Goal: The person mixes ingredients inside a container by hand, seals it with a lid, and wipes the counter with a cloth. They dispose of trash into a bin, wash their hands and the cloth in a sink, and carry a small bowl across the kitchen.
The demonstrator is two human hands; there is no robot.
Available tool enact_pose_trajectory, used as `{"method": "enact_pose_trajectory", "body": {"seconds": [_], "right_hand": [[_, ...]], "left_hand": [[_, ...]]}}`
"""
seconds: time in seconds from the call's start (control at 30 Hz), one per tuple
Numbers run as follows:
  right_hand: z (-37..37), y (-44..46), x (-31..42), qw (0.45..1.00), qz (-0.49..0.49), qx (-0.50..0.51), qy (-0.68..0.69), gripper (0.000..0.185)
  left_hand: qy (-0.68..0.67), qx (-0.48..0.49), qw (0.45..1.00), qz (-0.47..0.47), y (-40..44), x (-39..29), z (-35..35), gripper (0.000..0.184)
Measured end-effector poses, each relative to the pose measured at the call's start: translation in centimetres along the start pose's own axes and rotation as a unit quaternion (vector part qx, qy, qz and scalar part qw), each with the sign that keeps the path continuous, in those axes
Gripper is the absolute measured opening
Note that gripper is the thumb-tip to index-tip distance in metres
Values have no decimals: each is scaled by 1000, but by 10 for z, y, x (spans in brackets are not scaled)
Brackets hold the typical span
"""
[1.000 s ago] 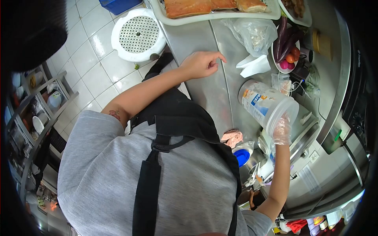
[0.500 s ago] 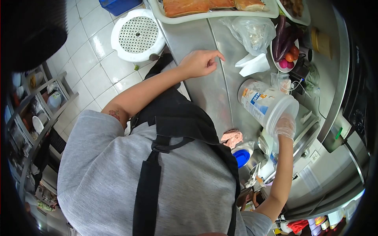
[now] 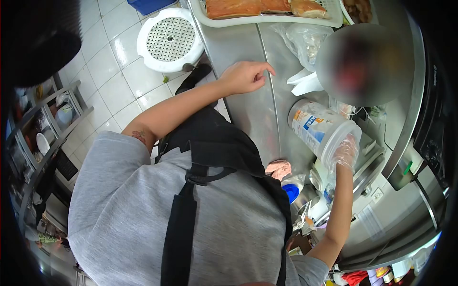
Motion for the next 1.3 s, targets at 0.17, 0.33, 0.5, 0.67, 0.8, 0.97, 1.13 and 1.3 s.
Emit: {"method": "enact_pose_trajectory", "body": {"seconds": [0.17, 0.33, 0.5, 0.67, 0.8, 0.97, 1.13, 1.3], "right_hand": [[7, 5, 0, 1000, 5, 22, -20, 25], [13, -1, -10, 998, -20, 28, -53, 26], [26, 13, -21, 999, 24, -30, 0, 27], [-27, 11, 23, 990, 117, 72, -12, 26], [-36, 2, 35, 983, 114, 97, -109, 24], [-28, 1, 41, 997, 71, 22, -29, 23], [-28, 2, 38, 996, 76, -46, 18, 23], [-26, -9, 22, 996, 81, 43, -9, 25]], "left_hand": [[-7, 1, 1000, 9, 1, 2, 3, 27], [-7, -1, 1000, 11, 1, 3, 2, 27], [9, -1, 1000, 12, 2, -1, 2, 28], [16, -3, 1000, 13, 2, 2, 5, 27], [24, 1, 1000, 16, 4, 0, 5, 25], [26, 0, 1000, 14, 4, 2, 8, 23], [42, 0, 999, 5, 6, -6, 9, 23], [46, -1, 999, 9, 7, -6, 11, 24]]}}
Point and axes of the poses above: each hand's wrist, its own y-axis towards the middle knuckle, its own z-axis out of the palm, x = y × z, the point moved 1 cm from there along y, towards the middle knuckle, and after that the axes turned 8 degrees about z, right-handed, at the moved point
